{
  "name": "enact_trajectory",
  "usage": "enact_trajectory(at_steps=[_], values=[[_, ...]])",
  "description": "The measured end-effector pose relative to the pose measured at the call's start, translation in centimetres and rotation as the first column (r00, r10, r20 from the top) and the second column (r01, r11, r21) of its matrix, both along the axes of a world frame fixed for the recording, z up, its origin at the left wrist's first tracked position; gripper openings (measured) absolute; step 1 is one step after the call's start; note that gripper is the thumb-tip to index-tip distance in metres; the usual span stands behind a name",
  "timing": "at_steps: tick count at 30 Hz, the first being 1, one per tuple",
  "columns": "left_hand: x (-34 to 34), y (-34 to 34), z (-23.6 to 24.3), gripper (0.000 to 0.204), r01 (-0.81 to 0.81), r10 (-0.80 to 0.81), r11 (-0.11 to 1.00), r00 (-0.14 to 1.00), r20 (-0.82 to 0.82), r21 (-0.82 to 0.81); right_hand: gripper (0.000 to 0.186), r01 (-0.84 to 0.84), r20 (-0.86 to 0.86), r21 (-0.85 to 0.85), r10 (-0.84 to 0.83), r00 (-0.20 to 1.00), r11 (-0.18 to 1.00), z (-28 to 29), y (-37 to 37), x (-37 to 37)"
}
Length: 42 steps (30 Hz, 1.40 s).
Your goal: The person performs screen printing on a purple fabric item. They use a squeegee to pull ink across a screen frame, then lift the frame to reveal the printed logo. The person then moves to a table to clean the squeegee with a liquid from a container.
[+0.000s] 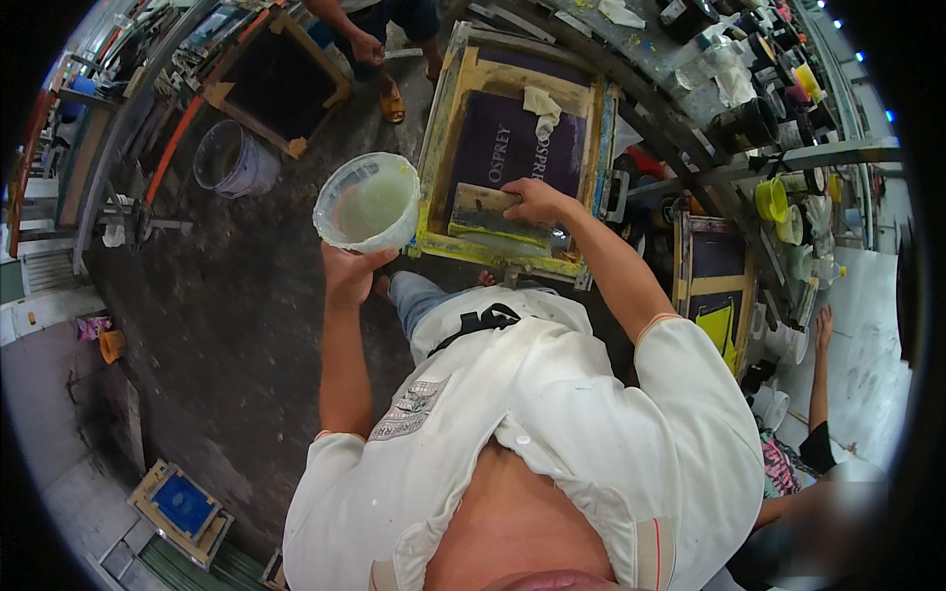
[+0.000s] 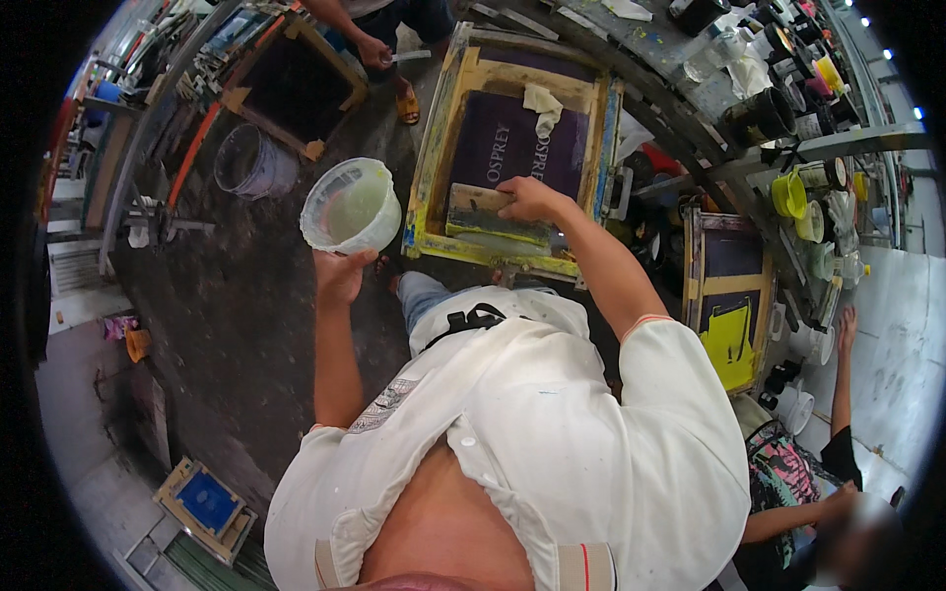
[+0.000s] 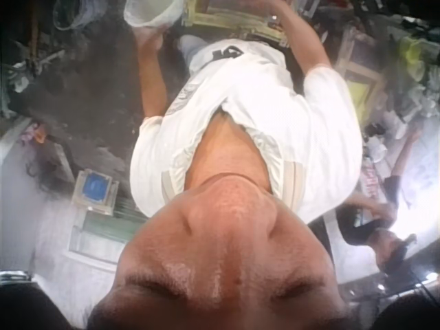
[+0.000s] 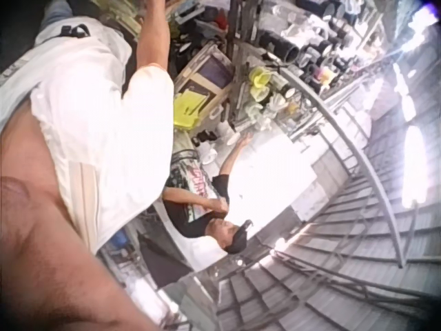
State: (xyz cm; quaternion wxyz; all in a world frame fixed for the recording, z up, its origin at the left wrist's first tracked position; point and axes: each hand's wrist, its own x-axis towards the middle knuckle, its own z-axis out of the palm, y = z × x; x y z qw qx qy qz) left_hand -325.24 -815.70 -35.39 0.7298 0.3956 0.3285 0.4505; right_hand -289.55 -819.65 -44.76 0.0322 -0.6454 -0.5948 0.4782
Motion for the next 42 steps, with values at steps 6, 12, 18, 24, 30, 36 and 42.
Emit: enact_trajectory(at_steps=[6, 12, 18, 24, 30, 36, 42], values=[[0.3, -1.5, -1.3, 0.094, 0.006, -0.006, 1.000, 0.997, 0.071, 0.004, 0.047, 0.085, -0.199, -0.127, -0.109, 0.974, 0.988, -0.6, -0.9, 4.0], [0.4, -1.3, -2.4, 0.089, 0.053, -0.053, 0.997, 0.999, 0.005, -0.052, 0.039, 0.383, -0.312, 0.136, -0.327, 0.892, 0.914, 6.2, -4.2, 4.3], [1.8, -1.5, -3.7, 0.083, 0.140, -0.148, 0.989, 0.970, -0.193, -0.057, 0.040, 0.521, -0.369, 0.544, -0.370, 0.852, 0.658, 7.4, -10.4, 1.8], [5.0, -0.6, -8.4, 0.097, 0.239, -0.184, 0.961, 0.929, -0.321, 0.142, 0.043, 0.654, -0.499, 0.653, -0.432, 0.751, 0.382, 10.6, -14.2, -1.1], [10.2, -3.1, -8.2, 0.101, 0.299, -0.138, 0.914, 0.864, -0.485, 0.274, 0.043, 0.694, -0.556, 0.685, -0.458, 0.694, 0.219, 15.4, -15.8, -2.7], [13.9, -5.2, -6.9, 0.097, 0.288, -0.214, 0.918, 0.938, -0.272, 0.271, 0.037, 0.713, -0.640, 0.699, -0.393, 0.660, 0.058, 18.7, -15.7, -4.3], [15.0, -6.1, -0.3, 0.095, 0.267, -0.273, 0.958, 0.961, 0.043, 0.105, 0.038, 0.690, -0.645, 0.723, -0.372, 0.668, -0.015, 19.7, -16.1, -3.9]])
